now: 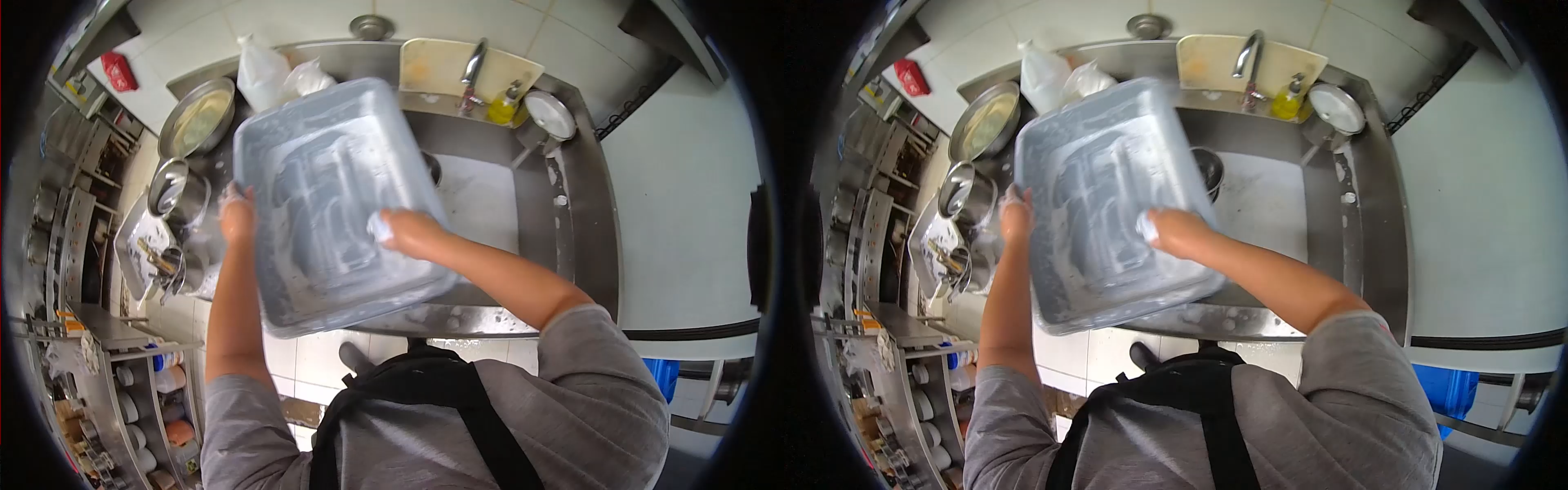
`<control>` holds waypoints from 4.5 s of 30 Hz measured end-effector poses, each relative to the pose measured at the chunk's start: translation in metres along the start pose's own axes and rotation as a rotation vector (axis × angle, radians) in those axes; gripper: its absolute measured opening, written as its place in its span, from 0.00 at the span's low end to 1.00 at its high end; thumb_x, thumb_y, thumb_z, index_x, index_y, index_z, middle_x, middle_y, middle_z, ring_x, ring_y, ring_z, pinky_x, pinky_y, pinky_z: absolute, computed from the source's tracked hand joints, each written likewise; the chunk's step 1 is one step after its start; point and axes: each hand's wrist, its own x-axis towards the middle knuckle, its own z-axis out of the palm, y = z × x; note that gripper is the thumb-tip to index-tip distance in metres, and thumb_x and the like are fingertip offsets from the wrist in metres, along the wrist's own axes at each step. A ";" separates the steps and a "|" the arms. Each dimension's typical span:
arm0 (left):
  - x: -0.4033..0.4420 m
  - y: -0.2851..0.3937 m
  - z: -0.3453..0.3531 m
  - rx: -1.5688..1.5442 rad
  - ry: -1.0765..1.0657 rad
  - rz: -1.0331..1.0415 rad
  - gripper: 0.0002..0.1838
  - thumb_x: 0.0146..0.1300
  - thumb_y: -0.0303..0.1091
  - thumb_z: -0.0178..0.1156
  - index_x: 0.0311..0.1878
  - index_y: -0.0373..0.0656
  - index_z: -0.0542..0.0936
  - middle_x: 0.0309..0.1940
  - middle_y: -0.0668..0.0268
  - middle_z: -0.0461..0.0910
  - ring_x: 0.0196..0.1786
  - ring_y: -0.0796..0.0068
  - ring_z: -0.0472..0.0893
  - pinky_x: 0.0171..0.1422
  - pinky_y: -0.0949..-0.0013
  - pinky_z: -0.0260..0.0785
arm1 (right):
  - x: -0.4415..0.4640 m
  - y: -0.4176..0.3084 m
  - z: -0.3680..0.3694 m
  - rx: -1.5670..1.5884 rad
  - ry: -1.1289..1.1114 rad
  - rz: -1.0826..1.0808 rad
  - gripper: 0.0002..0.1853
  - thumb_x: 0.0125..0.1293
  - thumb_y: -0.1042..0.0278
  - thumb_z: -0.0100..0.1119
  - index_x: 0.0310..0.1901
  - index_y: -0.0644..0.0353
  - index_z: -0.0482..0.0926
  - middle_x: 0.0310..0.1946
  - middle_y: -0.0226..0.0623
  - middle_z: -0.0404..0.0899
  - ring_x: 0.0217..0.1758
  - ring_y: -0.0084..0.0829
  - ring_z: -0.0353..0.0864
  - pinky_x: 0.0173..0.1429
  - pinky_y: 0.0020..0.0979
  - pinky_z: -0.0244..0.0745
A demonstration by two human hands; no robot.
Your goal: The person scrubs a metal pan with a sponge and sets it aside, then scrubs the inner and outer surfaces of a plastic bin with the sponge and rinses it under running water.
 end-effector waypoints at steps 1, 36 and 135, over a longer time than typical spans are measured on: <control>-0.004 0.005 -0.009 0.097 0.201 0.117 0.22 0.62 0.41 0.57 0.57 0.45 0.72 0.51 0.53 0.74 0.52 0.50 0.75 0.55 0.53 0.67 | -0.008 0.015 -0.019 0.082 0.227 -0.029 0.21 0.57 0.61 0.60 0.48 0.66 0.71 0.46 0.55 0.75 0.50 0.50 0.76 0.52 0.45 0.71; -0.229 0.143 -0.057 -0.150 -0.705 0.683 0.25 0.57 0.48 0.61 0.60 0.61 0.73 0.46 0.63 0.80 0.44 0.59 0.80 0.52 0.60 0.68 | 0.006 0.100 -0.028 0.053 0.544 -0.384 0.23 0.49 0.75 0.59 0.51 0.57 0.72 0.51 0.44 0.71 0.56 0.47 0.70 0.59 0.41 0.68; -0.126 -0.079 -0.043 -1.150 -0.320 -0.084 0.32 0.68 0.37 0.53 0.71 0.41 0.54 0.62 0.48 0.68 0.62 0.57 0.71 0.64 0.68 0.62 | 0.049 -0.133 0.124 0.159 -0.512 -0.117 0.21 0.68 0.59 0.46 0.58 0.61 0.71 0.57 0.52 0.69 0.61 0.46 0.68 0.64 0.40 0.61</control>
